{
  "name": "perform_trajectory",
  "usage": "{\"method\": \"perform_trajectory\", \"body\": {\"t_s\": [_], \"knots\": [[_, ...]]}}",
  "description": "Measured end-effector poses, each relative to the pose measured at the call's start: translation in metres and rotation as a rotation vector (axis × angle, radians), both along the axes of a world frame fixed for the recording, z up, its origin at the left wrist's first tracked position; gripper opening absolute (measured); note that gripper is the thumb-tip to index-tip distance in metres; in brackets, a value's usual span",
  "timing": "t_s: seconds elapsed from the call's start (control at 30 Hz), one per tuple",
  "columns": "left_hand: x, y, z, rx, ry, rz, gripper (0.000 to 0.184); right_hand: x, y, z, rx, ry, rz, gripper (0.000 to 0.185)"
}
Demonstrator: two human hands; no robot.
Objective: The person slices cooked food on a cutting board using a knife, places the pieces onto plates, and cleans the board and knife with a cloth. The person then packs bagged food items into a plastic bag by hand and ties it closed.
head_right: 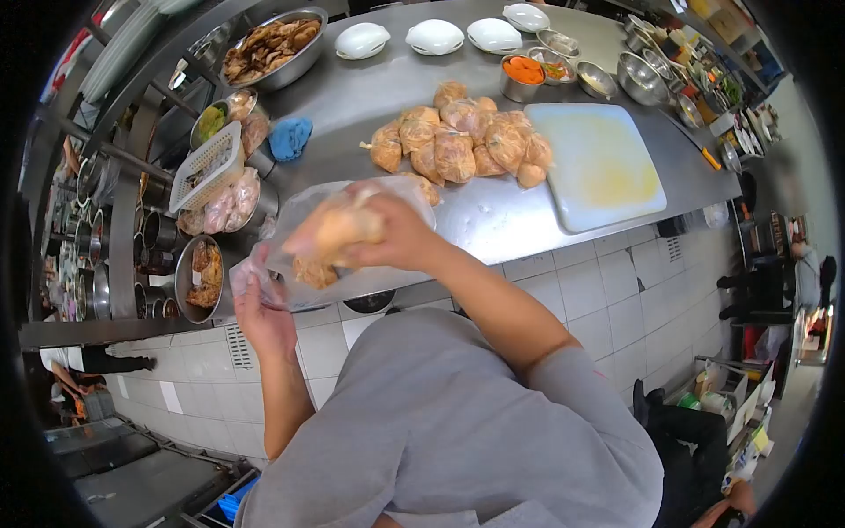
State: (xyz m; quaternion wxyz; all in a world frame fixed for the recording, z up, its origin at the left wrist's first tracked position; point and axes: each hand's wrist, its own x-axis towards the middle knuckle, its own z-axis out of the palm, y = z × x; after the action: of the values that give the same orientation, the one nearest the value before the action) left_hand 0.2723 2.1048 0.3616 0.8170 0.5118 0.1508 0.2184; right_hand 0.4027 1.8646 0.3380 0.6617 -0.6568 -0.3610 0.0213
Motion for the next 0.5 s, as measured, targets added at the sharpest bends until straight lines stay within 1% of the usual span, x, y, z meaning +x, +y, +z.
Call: {"method": "perform_trajectory", "body": {"t_s": [0.03, 0.07, 0.1, 0.13, 0.17, 0.2, 0.27, 0.33, 0.4, 0.43, 0.5], "knots": [[0.003, -0.001, 0.006, -0.026, -0.016, 0.057, 0.026, 0.004, 0.009, -0.007, 0.003, -0.004, -0.005, 0.059], [0.005, 0.0, 0.009, -0.052, -0.034, 0.114, 0.026, 0.009, 0.016, -0.014, -0.214, -0.211, -0.086, 0.054], [0.005, 0.006, 0.005, -0.051, -0.04, 0.107, 0.026, 0.016, 0.018, -0.021, -0.433, -0.416, -0.17, 0.049], [0.002, 0.014, -0.002, -0.014, -0.056, 0.048, 0.029, 0.028, 0.011, -0.027, -0.428, -0.483, -0.282, 0.044], [-0.003, 0.019, -0.009, 0.02, -0.073, -0.009, 0.032, 0.04, -0.004, -0.031, -0.496, -0.519, -0.48, 0.043], [-0.008, 0.018, -0.011, 0.013, -0.079, -0.01, 0.032, 0.052, -0.022, -0.034, -0.561, -0.556, -0.674, 0.042], [-0.016, 0.014, -0.014, -0.001, 0.034, 0.001, 0.033, 0.084, -0.063, -0.044, -0.423, -0.158, -0.764, 0.044], [-0.019, 0.004, -0.017, 0.023, 0.032, -0.006, 0.034, 0.115, -0.11, -0.066, -0.786, -0.089, -0.788, 0.055], [-0.023, 0.003, -0.016, 0.056, 0.035, -0.005, 0.034, 0.153, -0.14, -0.054, -1.083, 0.243, -0.803, 0.072], [-0.022, 0.006, -0.012, 0.039, 0.036, 0.016, 0.034, 0.145, -0.134, -0.044, -1.081, 0.236, -0.788, 0.072], [-0.024, 0.01, -0.006, 0.028, 0.04, 0.047, 0.034, 0.122, -0.128, -0.029, -1.546, 0.111, -1.219, 0.087]]}}
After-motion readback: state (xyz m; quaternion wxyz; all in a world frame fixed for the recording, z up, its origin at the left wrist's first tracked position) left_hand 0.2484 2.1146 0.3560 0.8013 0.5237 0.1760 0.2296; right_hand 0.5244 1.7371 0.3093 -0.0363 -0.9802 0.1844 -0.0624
